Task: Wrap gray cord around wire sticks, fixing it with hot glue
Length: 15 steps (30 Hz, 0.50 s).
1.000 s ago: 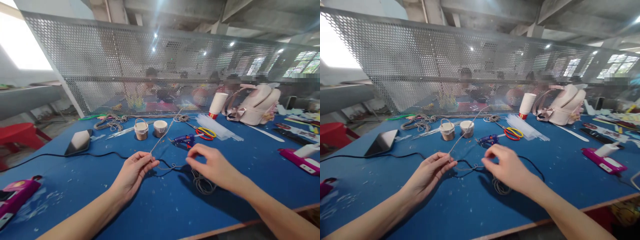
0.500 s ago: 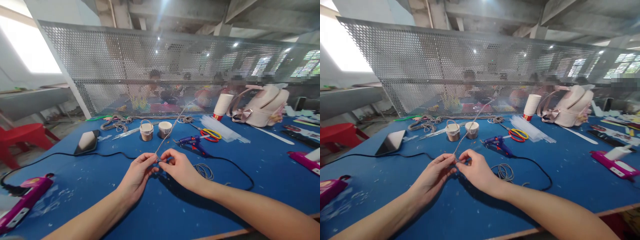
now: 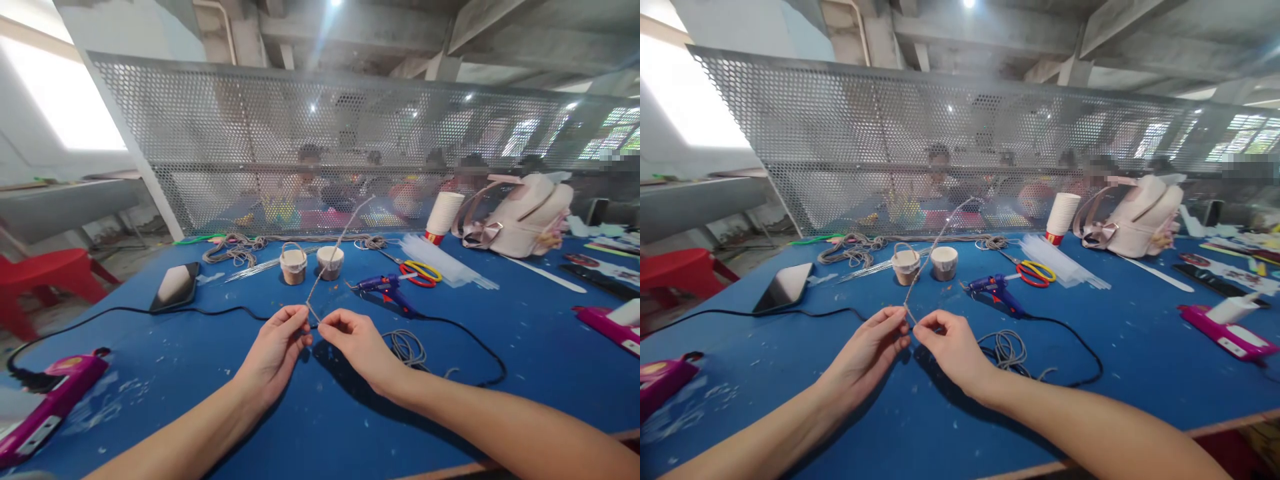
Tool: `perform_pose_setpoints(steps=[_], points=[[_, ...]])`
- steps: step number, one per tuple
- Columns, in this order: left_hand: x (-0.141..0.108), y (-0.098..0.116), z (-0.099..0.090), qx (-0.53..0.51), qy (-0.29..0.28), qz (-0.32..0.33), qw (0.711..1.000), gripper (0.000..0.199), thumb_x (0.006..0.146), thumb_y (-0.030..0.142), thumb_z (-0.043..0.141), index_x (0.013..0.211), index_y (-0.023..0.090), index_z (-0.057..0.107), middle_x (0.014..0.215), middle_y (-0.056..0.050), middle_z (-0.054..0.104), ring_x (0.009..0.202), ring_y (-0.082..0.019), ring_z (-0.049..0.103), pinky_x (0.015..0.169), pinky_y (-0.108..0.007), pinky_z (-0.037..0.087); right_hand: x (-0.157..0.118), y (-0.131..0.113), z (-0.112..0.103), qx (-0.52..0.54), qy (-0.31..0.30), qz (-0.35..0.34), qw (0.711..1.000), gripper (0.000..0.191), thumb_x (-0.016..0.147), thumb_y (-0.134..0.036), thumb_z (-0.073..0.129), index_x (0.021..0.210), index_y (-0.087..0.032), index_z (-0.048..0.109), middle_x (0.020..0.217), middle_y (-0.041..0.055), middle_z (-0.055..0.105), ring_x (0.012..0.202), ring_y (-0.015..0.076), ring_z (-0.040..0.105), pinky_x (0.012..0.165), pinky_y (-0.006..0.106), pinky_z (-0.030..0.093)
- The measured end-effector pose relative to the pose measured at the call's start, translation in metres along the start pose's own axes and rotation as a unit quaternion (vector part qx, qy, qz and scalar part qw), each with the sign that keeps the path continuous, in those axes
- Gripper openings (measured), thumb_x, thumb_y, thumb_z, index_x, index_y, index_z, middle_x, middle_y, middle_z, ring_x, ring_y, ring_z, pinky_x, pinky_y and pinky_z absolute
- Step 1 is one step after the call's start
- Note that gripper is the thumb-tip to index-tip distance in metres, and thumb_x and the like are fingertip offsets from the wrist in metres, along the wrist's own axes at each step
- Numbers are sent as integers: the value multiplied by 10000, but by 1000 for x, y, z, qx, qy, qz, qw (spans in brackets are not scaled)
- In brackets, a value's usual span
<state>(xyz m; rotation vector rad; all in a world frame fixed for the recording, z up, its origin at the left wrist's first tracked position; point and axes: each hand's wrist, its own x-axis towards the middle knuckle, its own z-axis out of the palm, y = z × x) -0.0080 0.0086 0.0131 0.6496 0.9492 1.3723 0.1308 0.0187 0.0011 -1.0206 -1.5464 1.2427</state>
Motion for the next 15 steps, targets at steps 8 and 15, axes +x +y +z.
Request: perform_pose_setpoints(steps=[8,15], points=[[-1,-1,-2,7,-36,-4,999,101,702,198,696,663,143,621,578,23,530,546,-83,500,496,-168,445,0,1,3,55,-16,74,996,172,743,-331,611,705,-164,618,536,-64,447,456,67,284,452,220,248],[1,-5,-3,-7,-34,-19,999,108,689,180,699,645,138,609,588,23,506,527,-80,478,479,-170,430,2,1,2,75,-23,94,992,180,739,-320,618,688,-149,602,535,-59,444,459,58,287,435,217,202]])
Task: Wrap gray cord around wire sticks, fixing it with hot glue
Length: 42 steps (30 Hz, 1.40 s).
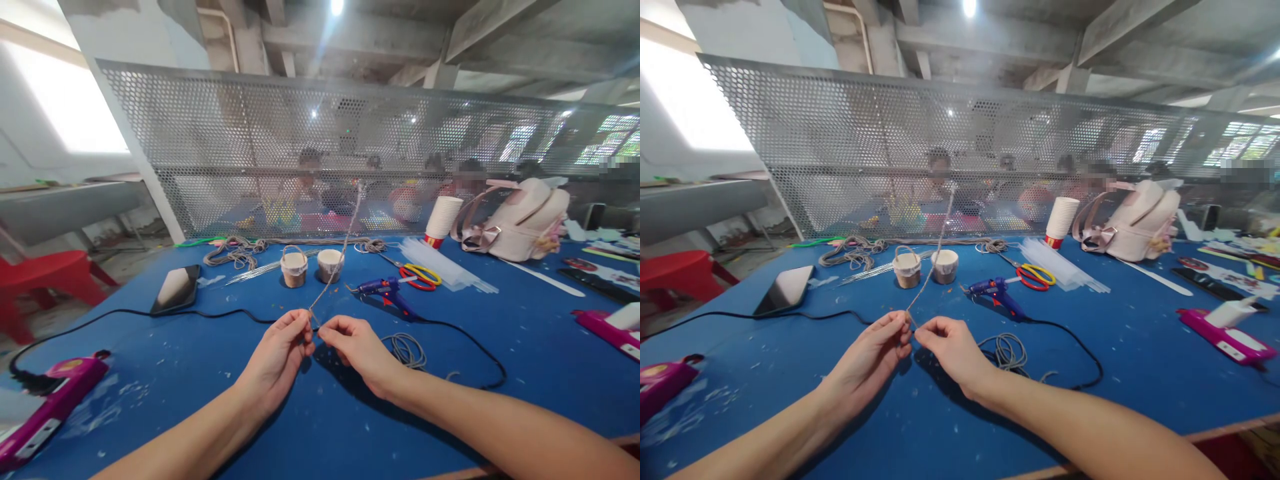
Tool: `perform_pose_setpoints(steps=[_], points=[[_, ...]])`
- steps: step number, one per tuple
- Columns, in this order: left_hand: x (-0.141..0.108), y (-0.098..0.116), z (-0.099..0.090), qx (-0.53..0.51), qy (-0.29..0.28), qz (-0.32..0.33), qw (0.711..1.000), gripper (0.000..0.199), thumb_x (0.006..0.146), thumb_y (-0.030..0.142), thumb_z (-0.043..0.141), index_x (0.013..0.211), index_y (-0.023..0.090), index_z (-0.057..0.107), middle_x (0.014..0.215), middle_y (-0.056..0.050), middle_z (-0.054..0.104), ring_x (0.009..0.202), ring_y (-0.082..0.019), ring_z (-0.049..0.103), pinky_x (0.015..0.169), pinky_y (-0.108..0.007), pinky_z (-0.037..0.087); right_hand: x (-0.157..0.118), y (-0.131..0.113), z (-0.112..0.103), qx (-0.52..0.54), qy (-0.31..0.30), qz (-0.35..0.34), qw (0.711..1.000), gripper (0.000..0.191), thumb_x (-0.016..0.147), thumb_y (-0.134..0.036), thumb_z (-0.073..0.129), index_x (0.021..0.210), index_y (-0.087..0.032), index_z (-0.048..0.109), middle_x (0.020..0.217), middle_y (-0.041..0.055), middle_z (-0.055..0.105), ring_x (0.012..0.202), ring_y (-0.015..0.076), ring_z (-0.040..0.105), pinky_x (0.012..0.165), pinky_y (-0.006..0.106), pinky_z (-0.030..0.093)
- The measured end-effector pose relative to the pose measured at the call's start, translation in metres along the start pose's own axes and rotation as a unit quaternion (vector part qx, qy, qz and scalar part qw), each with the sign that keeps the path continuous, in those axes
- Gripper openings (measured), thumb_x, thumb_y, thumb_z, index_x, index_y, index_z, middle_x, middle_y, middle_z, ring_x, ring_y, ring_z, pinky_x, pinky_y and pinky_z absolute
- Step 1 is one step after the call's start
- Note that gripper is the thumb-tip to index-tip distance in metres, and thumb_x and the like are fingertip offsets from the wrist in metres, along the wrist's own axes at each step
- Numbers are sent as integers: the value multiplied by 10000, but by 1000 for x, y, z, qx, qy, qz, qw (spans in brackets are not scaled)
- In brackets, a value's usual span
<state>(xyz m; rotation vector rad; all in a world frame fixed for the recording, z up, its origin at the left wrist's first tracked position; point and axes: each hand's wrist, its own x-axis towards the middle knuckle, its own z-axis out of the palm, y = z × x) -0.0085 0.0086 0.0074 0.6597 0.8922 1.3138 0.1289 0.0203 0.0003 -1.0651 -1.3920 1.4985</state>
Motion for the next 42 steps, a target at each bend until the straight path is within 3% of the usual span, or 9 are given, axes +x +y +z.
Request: perform_pose_setpoints(steps=[13,26,30,32,35,37,39,41,42], points=[[3,-5,-4,23,-19,14,999,173,667,248,714,616,145,584,571,34,494,516,-76,461,493,-176,399,2,5,0,61,-74,78,992,262,719,-372,634,626,-146,538,521,-63,441,395,26,275,389,199,138],[0,-3,-2,34,-10,29,999,174,676,277,717,668,154,594,711,-23,661,549,-91,551,520,-193,444,11,8,-3,42,-70,89,993,339,683,-469,649,632,-148,551,508,-55,470,362,54,394,352,196,354],[-1,-1,1,12,-10,42,999,192,645,271,743,634,157,589,639,-6,635,624,-110,586,653,-215,486,10,6,-7,-89,-68,16,994,291,806,-415,527,672,-157,541,540,-27,511,443,99,498,467,252,456],[-2,2,2,3,-2,54,999,202,629,278,753,625,159,591,627,0,624,676,-123,602,725,-229,484,2,3,-12,-270,-42,-117,955,218,836,-328,510,740,-147,582,665,32,599,602,145,578,590,289,484],[-2,4,2,13,12,71,997,206,622,287,754,621,159,591,624,1,619,694,-128,602,739,-231,473,-15,-6,-22,-491,2,-370,789,131,849,-196,503,847,-129,616,842,99,650,771,180,597,694,301,478],[-3,4,2,26,12,77,997,201,633,288,745,624,159,592,625,-2,620,684,-128,595,726,-231,469,-23,-16,-28,-533,16,-508,676,120,855,-157,505,879,-137,621,839,85,663,763,167,596,704,283,475],[-3,4,2,42,5,84,996,189,661,292,727,637,160,593,631,-3,622,676,-126,589,718,-232,463,-25,-27,-33,-556,68,-583,589,123,834,-151,554,936,-148,622,906,82,675,826,190,594,760,315,468],[-5,3,3,62,-5,92,994,186,688,308,706,652,162,597,638,-8,628,683,-131,589,723,-240,460,-21,-35,-36,-580,103,-581,562,154,837,-151,558,980,-147,615,987,93,666,880,211,586,789,348,460],[-6,3,3,71,-8,96,993,187,695,315,700,657,163,598,641,-11,632,689,-137,591,727,-246,459,-18,-37,-38,-584,100,-566,573,142,850,-149,539,970,-140,615,982,96,664,866,203,589,772,337,465]])
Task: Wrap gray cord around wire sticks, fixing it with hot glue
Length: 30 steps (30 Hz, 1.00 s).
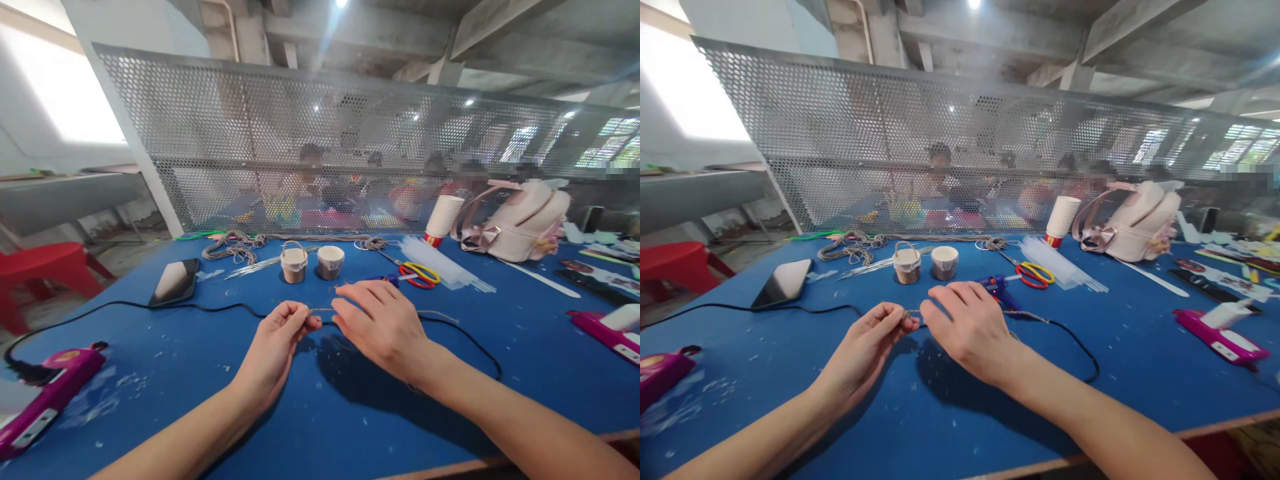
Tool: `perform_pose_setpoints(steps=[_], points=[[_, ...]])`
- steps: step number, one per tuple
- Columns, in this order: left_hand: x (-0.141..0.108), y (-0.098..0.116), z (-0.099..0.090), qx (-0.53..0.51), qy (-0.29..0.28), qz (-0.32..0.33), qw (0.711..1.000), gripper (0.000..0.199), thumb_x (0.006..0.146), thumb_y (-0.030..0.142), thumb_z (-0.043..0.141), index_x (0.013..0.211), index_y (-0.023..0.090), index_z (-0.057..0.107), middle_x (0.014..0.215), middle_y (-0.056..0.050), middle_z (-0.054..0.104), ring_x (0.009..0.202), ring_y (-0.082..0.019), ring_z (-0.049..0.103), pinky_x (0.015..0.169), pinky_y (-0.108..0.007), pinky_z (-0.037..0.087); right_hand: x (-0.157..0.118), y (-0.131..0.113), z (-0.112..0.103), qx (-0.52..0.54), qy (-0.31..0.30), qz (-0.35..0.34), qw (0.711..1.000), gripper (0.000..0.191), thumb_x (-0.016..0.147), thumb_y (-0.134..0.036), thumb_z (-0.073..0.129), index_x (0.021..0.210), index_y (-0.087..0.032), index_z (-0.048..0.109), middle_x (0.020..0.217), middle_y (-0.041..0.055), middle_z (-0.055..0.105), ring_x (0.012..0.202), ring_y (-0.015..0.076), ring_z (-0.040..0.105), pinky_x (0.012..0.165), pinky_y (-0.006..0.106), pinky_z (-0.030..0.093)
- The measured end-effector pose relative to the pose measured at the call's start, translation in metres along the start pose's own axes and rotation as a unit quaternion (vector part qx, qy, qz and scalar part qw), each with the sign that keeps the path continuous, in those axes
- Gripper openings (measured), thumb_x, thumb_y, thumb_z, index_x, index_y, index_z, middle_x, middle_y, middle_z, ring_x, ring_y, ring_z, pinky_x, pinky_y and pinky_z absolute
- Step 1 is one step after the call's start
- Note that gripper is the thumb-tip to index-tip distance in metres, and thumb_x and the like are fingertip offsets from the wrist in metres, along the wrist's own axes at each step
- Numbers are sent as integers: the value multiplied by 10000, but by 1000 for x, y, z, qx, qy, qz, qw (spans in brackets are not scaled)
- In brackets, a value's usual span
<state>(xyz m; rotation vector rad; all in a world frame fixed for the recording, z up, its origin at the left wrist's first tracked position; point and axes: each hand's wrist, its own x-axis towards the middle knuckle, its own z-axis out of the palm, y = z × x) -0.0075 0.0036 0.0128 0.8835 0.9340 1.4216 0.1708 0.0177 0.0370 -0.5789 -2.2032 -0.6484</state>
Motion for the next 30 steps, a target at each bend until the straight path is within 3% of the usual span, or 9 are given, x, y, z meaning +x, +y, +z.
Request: perform_pose_setpoints(steps=[5,11,15,23,30], points=[[-4,5,3,30,5,2,1000,178,679,313,704,652,164,609,638,-20,643,691,-157,594,726,-270,460,-1,6,8,113,-52,68,990,221,901,-117,428,816,-137,631,800,76,639,730,140,583,657,237,472],[-7,9,4,14,-7,-25,1000,76,669,232,678,703,168,657,685,-23,654,718,-150,608,739,-236,457,-8,3,10,190,-69,163,966,220,918,-176,419,877,-164,634,817,72,611,730,141,576,672,257,475],[-5,8,5,39,4,-11,999,133,606,139,689,734,165,665,714,-21,663,719,-160,620,739,-263,466,-8,3,12,209,-46,177,961,202,905,-167,443,853,-148,637,790,72,601,715,146,577,651,262,474],[-3,6,1,147,9,14,989,113,645,226,721,722,162,669,692,-25,672,665,-155,611,676,-255,453,-8,2,11,231,-48,211,949,159,884,-170,478,856,-158,633,781,61,604,702,146,575,631,257,461],[-3,8,-1,159,2,30,987,102,669,237,704,702,148,667,667,-35,677,586,-135,581,619,-241,447,-5,1,7,281,-64,255,923,155,867,-193,512,807,-173,653,736,46,618,685,144,569,636,261,447]])
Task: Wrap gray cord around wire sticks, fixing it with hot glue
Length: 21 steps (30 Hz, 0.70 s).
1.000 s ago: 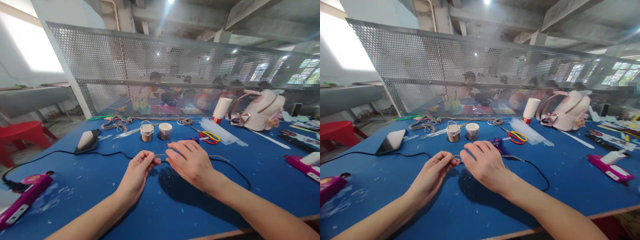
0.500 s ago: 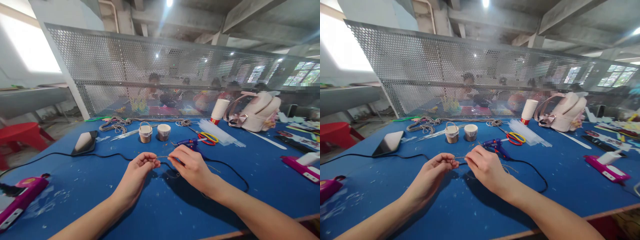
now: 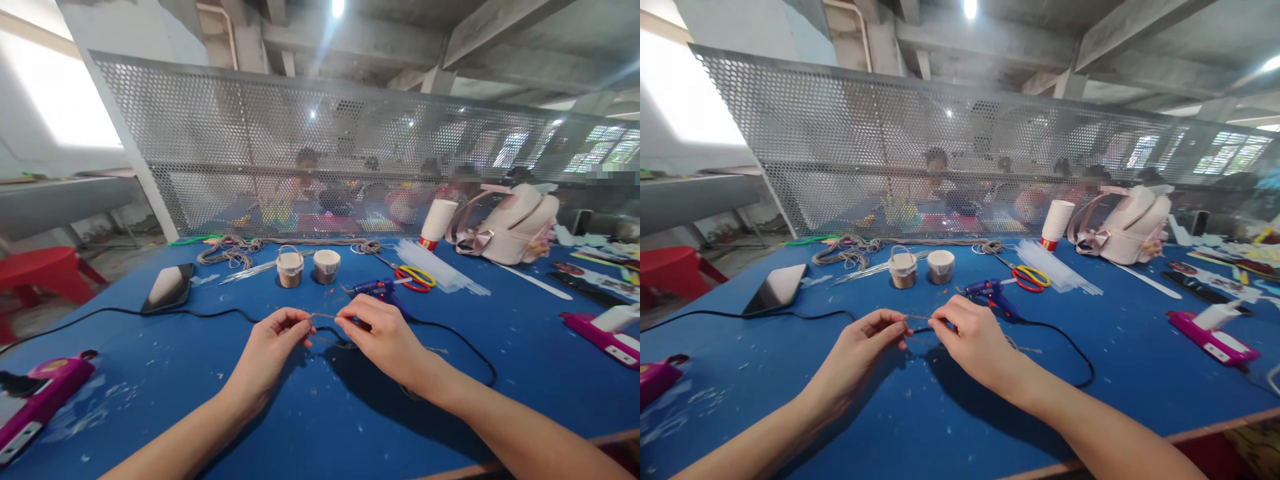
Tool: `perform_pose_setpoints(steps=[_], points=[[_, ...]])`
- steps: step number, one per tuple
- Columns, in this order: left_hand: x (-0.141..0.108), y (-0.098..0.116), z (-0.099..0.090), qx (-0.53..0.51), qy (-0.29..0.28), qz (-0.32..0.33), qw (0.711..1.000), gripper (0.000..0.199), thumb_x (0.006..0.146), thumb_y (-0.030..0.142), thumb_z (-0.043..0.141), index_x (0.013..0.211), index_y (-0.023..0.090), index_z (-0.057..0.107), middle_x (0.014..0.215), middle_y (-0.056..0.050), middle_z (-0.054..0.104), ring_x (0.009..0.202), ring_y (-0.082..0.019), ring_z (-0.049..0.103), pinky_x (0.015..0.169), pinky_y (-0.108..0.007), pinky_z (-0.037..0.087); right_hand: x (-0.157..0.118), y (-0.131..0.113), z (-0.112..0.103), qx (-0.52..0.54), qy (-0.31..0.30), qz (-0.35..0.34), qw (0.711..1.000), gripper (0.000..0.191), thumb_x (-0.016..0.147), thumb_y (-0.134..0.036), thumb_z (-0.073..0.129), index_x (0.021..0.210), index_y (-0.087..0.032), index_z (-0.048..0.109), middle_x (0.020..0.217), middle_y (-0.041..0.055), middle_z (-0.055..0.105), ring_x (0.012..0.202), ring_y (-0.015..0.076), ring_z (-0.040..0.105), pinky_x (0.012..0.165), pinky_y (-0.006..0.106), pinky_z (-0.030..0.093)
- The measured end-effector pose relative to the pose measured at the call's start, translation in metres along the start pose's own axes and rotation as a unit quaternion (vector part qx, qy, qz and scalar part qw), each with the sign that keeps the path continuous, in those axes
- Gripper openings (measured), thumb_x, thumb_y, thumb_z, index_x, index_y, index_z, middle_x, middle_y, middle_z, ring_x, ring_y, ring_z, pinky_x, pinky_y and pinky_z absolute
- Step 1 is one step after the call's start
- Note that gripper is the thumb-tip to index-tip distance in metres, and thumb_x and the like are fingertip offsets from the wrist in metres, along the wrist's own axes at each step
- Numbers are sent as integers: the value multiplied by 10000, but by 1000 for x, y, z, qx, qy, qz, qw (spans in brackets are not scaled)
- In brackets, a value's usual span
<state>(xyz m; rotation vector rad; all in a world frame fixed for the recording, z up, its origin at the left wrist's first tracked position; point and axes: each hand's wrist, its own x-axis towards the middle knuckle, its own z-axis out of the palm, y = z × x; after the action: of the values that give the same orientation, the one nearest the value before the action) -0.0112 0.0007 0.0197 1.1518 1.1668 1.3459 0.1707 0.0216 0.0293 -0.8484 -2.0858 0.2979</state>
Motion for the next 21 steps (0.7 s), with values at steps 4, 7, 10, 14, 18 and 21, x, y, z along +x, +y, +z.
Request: perform_pose_setpoints(steps=[4,7,10,14,18,21], points=[[0,2,0,-41,-4,-29,999,123,661,237,716,689,139,646,697,-57,699,528,-121,587,573,-242,462,2,-1,-3,30,-12,38,999,148,842,-179,540,750,-173,656,715,35,620,670,141,566,625,262,435],[0,4,1,-87,-8,-49,995,147,628,228,739,669,140,629,705,-72,706,576,-145,627,601,-261,492,3,0,-2,41,-14,58,997,154,833,-186,548,719,-183,652,706,26,626,663,141,565,637,268,433],[-1,5,2,-98,-13,-54,994,131,641,215,718,655,150,605,617,-46,679,578,-151,626,610,-265,492,3,2,-1,42,-16,71,996,155,826,-187,556,701,-187,648,700,18,627,657,138,562,647,265,430],[0,3,1,-67,-13,-44,997,72,670,176,654,668,161,583,559,-14,640,522,-135,575,556,-248,453,3,4,0,38,-27,77,996,149,816,-175,566,691,-183,649,690,10,622,642,129,552,627,251,420],[-1,2,-1,-39,-22,-35,998,49,686,178,613,728,166,594,572,-14,632,527,-147,564,562,-266,443,4,4,-2,28,-54,92,994,135,798,-168,581,690,-181,661,687,8,626,629,124,540,619,249,410],[-2,4,0,-17,-20,-28,999,67,684,211,623,733,169,604,572,-14,627,528,-158,566,563,-275,438,7,4,-5,28,-68,114,991,137,782,-169,586,671,-182,665,669,5,628,617,125,532,606,252,403]])
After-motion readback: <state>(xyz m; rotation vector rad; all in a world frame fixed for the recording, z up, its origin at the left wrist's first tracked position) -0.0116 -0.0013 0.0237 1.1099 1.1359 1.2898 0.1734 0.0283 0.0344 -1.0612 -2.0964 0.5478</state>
